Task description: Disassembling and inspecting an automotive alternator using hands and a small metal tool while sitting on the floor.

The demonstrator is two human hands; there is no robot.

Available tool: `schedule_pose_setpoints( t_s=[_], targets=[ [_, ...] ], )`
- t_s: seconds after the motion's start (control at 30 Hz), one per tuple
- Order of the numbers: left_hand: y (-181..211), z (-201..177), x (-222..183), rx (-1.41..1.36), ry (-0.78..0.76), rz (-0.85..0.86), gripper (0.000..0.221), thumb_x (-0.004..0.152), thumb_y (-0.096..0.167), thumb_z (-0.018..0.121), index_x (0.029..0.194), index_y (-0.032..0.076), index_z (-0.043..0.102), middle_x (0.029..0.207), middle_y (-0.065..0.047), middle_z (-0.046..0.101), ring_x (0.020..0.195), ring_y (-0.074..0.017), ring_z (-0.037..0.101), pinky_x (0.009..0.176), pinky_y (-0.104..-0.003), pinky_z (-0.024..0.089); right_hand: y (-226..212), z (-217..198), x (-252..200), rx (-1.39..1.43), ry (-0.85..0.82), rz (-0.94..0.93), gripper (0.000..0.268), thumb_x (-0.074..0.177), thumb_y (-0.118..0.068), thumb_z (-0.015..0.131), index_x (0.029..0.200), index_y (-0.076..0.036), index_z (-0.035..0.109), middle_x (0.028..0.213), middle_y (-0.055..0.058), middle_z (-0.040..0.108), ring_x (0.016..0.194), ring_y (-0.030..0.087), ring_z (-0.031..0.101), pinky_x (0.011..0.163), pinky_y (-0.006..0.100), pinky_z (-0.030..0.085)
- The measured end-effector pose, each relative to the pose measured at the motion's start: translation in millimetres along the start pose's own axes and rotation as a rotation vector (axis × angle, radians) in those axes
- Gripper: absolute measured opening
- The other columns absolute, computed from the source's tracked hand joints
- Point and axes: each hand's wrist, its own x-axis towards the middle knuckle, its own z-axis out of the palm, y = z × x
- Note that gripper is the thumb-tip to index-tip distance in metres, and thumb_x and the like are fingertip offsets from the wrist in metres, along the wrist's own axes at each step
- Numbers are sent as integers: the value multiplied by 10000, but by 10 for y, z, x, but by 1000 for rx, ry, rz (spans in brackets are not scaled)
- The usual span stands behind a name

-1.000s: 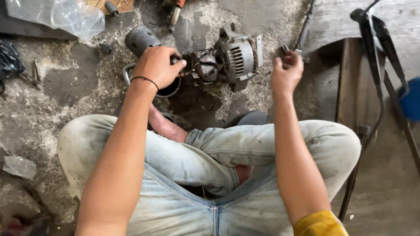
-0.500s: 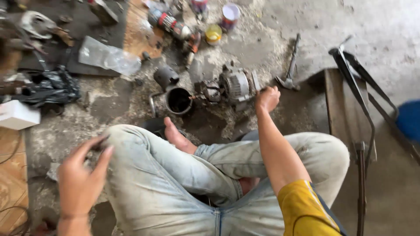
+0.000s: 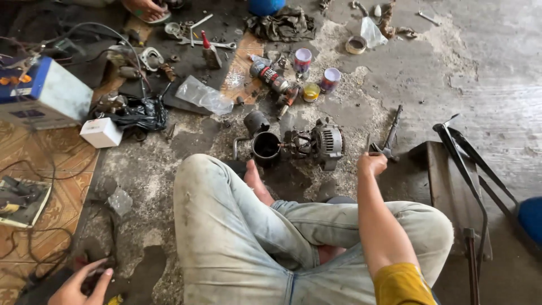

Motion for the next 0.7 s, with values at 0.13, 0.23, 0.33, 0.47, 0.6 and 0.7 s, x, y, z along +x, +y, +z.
schedule_pose_setpoints(
  t_s=[0.13,0.23,0.33,0.47,0.6,0.7],
  targets=[
    [294,29,-131,-21,27,3,302,897,117,794,1184,23,802,823,-137,783,666,-206,700,660,-299,531,-585,-662,-397,64,15,-180,153,805,-161,791,887,-34,768,766,114,732,679,247,696,707,346,585],
    [535,99,-146,-164,17,79,309,886,48,785,1186,-23,784,814,-146,771,633,-192,664,638,-288,521,-1044,-1329,-1117,150,19,-545,166,849,-26,706,1013,-16,680,872,97,723,746,217,666,712,356,553],
    [1096,21,-302,41,0,49,328,953,130,774,1270,45,779,817,-157,752,706,-236,684,688,-348,534,-1353,-1942,-1805,359,-210,-727,276,913,39,648,1170,-43,592,920,70,638,743,145,583,651,289,516],
    [1441,-5,-328,-120,-26,176,373,900,63,755,1268,3,746,889,-142,747,689,-220,628,666,-336,514,-1347,-2318,-2085,531,-355,-582,325,951,56,602,1241,-87,570,961,25,551,765,93,534,627,221,451],
    [1609,-191,-380,-114,46,289,418,911,10,749,1322,-59,722,985,-180,764,756,-241,677,702,-339,518,-1306,-2394,-2046,799,-368,-439,286,914,63,599,1173,-58,601,878,1,588,658,66,555,584,190,419],
    [1782,-387,-476,-219,92,363,398,959,-106,715,1357,-109,705,1010,-211,737,793,-239,649,757,-329,501,-1469,-2663,-2308,880,-394,-486,293,931,59,569,1204,-48,568,901,15,579,698,81,549,628,195,452]
  ],
)
